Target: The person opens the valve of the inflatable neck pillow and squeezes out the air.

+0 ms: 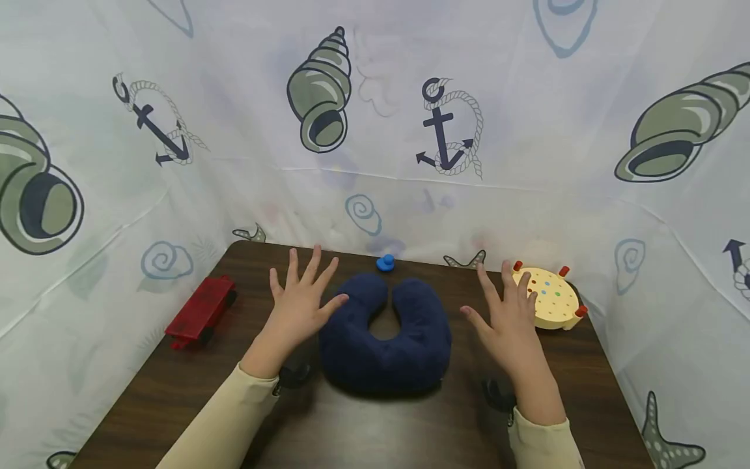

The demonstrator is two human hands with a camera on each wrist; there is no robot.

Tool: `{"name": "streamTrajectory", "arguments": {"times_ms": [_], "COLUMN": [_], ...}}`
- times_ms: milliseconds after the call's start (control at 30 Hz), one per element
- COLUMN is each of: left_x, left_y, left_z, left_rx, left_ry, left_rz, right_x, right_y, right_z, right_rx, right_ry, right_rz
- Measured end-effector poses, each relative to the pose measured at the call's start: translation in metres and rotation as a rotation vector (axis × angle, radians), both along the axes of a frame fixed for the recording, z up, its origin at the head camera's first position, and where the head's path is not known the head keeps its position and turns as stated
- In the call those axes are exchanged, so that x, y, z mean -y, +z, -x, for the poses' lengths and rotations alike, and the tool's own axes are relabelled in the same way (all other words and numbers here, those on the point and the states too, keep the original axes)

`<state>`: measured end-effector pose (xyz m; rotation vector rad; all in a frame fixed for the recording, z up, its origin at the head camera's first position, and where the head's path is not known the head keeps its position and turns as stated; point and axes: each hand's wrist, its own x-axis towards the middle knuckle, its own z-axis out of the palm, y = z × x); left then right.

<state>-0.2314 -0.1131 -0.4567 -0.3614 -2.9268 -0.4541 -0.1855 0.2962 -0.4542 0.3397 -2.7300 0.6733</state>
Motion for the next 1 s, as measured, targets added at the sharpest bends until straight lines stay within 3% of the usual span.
{"name": "streamTrajectory", "arguments": {"times_ms": [133, 300, 433, 600, 667, 767, 867, 1000], "left_x": [-0.016, -0.041, -0.066, -0.108, -0.127, -0.152, -0.170, -0.179], "left_y": [0.001, 0.004, 0.005, -0.001, -0.006, -0.017, -0.026, -0.024], "left_z": [-0.010, -0.022, -0.028, -0.032, -0.033, -0.034, -0.033, -0.031], "left_rx": [0.021, 0.062, 0.126, 0.127, 0.160, 0.274, 0.347, 0.331], "left_ry": [-0.080, -0.209, -0.390, -0.604, -0.628, -0.599, -0.561, -0.562], "left_rz": [0.008, 0.001, -0.039, 0.090, 0.170, 0.293, 0.381, 0.421], "right_x": [0.001, 0.006, 0.015, 0.024, 0.028, 0.035, 0.041, 0.042], "right_y": [-0.006, -0.014, -0.029, -0.057, -0.066, -0.075, -0.081, -0.083], "right_z": [-0.012, -0.026, -0.035, -0.045, -0.049, -0.051, -0.051, -0.053], "right_rx": [0.018, 0.134, 0.313, 0.592, 0.668, 0.696, 0.641, 0.558], "right_ry": [0.041, 0.019, -0.018, 0.020, 0.043, 0.072, 0.073, 0.020], "right_rz": [0.066, 0.131, 0.171, 0.231, 0.263, 0.292, 0.267, 0.247]}}
